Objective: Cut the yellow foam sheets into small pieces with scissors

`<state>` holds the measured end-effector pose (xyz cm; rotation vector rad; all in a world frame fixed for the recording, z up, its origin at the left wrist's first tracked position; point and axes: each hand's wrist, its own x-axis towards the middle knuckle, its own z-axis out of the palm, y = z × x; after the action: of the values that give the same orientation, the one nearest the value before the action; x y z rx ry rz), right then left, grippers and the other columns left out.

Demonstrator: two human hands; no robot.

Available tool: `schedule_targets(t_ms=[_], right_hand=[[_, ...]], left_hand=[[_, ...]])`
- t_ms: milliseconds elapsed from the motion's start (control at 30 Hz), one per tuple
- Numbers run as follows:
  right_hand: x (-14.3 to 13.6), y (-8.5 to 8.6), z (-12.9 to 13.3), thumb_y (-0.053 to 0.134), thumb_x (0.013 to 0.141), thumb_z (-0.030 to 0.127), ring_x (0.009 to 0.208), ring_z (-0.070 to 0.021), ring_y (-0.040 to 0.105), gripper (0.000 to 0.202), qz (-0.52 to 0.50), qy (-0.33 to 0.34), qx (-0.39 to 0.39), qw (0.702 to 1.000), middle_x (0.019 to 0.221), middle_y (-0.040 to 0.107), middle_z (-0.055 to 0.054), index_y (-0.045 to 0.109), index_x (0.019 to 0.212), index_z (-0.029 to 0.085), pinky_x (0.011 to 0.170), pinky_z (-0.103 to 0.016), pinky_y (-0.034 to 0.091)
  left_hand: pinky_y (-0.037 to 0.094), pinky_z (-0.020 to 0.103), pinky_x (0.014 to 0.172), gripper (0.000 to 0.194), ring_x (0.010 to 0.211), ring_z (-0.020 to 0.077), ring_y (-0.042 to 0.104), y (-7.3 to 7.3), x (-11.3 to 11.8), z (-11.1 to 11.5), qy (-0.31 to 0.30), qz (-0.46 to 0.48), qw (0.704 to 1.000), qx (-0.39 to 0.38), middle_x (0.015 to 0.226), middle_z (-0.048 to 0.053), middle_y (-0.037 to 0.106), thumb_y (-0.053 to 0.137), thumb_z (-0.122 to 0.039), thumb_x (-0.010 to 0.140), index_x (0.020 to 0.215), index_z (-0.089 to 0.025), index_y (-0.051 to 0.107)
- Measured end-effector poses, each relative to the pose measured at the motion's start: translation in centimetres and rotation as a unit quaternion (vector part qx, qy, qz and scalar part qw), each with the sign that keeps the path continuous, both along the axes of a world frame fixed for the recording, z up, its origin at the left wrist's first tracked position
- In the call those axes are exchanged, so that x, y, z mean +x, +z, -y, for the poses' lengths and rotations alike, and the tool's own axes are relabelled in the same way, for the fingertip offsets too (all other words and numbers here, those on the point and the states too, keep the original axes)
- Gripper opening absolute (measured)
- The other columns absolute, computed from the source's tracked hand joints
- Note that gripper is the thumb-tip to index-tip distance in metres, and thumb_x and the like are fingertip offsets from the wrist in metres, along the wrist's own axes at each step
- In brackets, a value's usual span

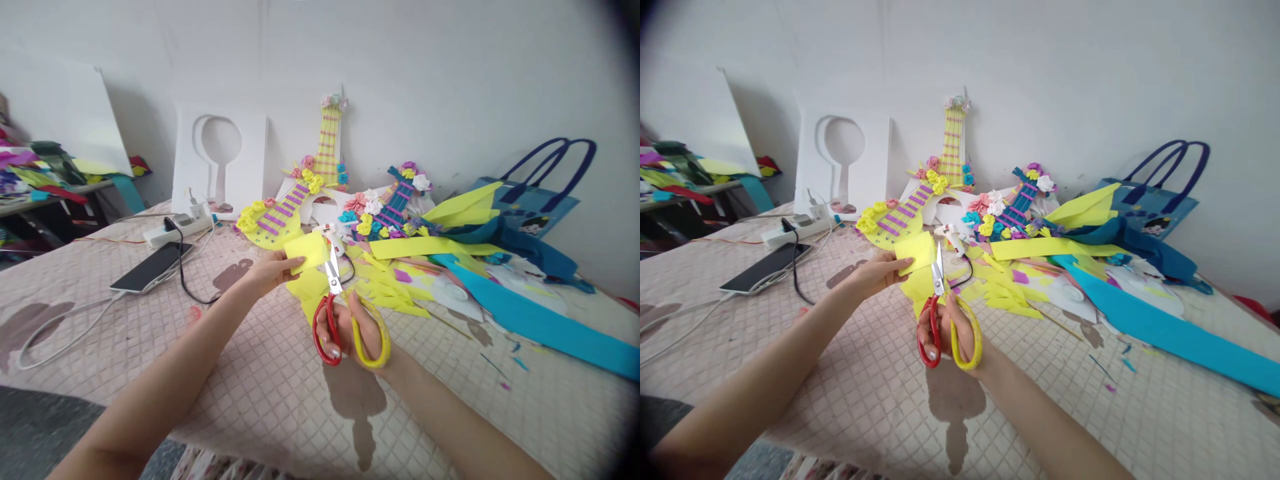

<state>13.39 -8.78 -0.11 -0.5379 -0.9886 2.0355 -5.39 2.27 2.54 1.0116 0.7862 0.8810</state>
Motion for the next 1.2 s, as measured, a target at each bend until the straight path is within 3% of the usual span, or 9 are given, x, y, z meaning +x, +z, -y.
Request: schedule_targets(t_ms=[233,700,933,1200], right_hand=[[0.1,-0.2,-0.1,0.020,0.084,0.066,0.041,-0.0101,0.044,0.060,-0.002,0.002,-0.007,1.000,0.059,0.047,0.001,0.052,0.082,0.015,0.046,-0.025,0.034],[-0.3,0.1,0.1,0.033,0.078,0.071,0.031,-0.0062,0.034,0.056,0.007,-0.018,-0.025,1.000,0.046,0.040,0.007,0.048,0.072,0.018,0.036,-0.019,0.027],[-0.3,-0.6,-0.1,0.034,0.078,0.070,0.027,-0.0046,0.030,0.055,0.018,-0.038,-0.032,0.999,0.042,0.037,0.008,0.048,0.069,0.017,0.031,-0.017,0.021],[-0.2,0.3,0.2,0.032,0.079,0.070,0.035,-0.0080,0.042,0.057,0.028,-0.022,-0.017,0.999,0.050,0.045,0.004,0.051,0.076,0.016,0.038,-0.021,0.031]], left_hand=[[0.048,0.015,0.063,0.025,0.074,0.0083,0.060,-0.1,-0.1,-0.2,-0.004,0.002,1.000,0.003,0.096,0.009,0.067,0.071,-0.018,0.069,0.092,-0.011,0.066],[0.048,0.016,0.061,0.021,0.070,0.0077,0.060,-0.2,-0.1,-0.3,0.006,0.010,1.000,0.009,0.090,0.008,0.067,0.072,-0.018,0.067,0.087,-0.011,0.067],[0.049,0.016,0.063,0.026,0.072,0.0082,0.060,-0.3,-0.4,-0.6,0.004,0.006,1.000,0.023,0.092,0.008,0.066,0.073,-0.020,0.067,0.090,-0.010,0.066],[0.048,0.018,0.064,0.024,0.072,0.0098,0.061,0.0,-0.4,-0.2,-0.033,-0.018,0.999,0.039,0.087,0.008,0.068,0.072,-0.020,0.068,0.090,-0.010,0.067]])
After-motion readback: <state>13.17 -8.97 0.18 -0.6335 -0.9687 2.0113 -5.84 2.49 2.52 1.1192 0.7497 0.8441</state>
